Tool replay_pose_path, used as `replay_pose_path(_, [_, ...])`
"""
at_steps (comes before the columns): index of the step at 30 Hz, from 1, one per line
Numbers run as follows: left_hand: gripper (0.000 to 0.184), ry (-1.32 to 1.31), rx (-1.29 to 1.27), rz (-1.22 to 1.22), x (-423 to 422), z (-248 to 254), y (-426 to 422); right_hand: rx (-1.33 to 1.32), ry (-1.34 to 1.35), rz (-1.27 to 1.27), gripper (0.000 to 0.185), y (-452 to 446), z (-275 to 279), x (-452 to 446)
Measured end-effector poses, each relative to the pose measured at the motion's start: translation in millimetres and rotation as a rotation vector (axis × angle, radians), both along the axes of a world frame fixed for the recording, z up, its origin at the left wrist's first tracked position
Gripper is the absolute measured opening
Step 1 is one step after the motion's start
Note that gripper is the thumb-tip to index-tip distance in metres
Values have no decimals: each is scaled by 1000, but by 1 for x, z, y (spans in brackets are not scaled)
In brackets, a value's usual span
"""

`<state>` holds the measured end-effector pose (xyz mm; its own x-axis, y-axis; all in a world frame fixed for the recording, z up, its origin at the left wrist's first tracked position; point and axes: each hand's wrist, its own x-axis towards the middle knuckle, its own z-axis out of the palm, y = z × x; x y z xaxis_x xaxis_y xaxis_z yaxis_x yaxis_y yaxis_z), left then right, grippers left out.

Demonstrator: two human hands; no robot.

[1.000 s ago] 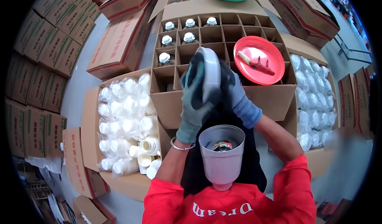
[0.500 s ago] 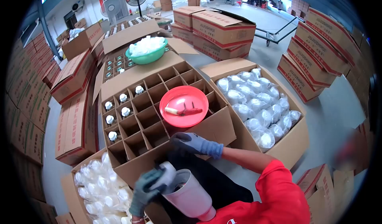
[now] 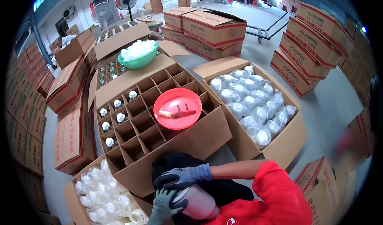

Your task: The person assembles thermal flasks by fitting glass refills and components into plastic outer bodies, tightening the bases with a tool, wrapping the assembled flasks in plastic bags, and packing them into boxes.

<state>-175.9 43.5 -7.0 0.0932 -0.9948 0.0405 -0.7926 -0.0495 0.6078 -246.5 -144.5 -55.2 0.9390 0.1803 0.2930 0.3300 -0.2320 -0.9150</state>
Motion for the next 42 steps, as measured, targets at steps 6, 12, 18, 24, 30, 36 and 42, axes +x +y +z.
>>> replay_pose_path(6, [32, 368, -319, 225, -2, -31, 8, -488, -490, -3, 38, -6, -2, -11])
replay_pose_path(12, [47, 577, -410, 563, -65, -104, 0, -373, -114, -158, 79, -7, 39, -134])
replay_pose_path(18, [54, 1083, 26, 638, -88, -88, 22, -398, 136, -689, 64, 38, 57, -198])
replay_pose_path(24, [49, 842, -41, 415, -72, -132, 62, 138, 432, -747, 53, 27, 32, -203])
replay_pose_path(30, [37, 1219, 9, 613, -83, -134, 31, -403, -21, -360, 72, 30, 43, -171])
replay_pose_path(36, [49, 854, 491, 529, -61, -145, 1, -562, -251, 359, 66, 52, 44, -144])
replay_pose_path(42, [23, 1302, 126, 573, -80, -149, 32, -576, -115, -59, 69, 8, 17, -184])
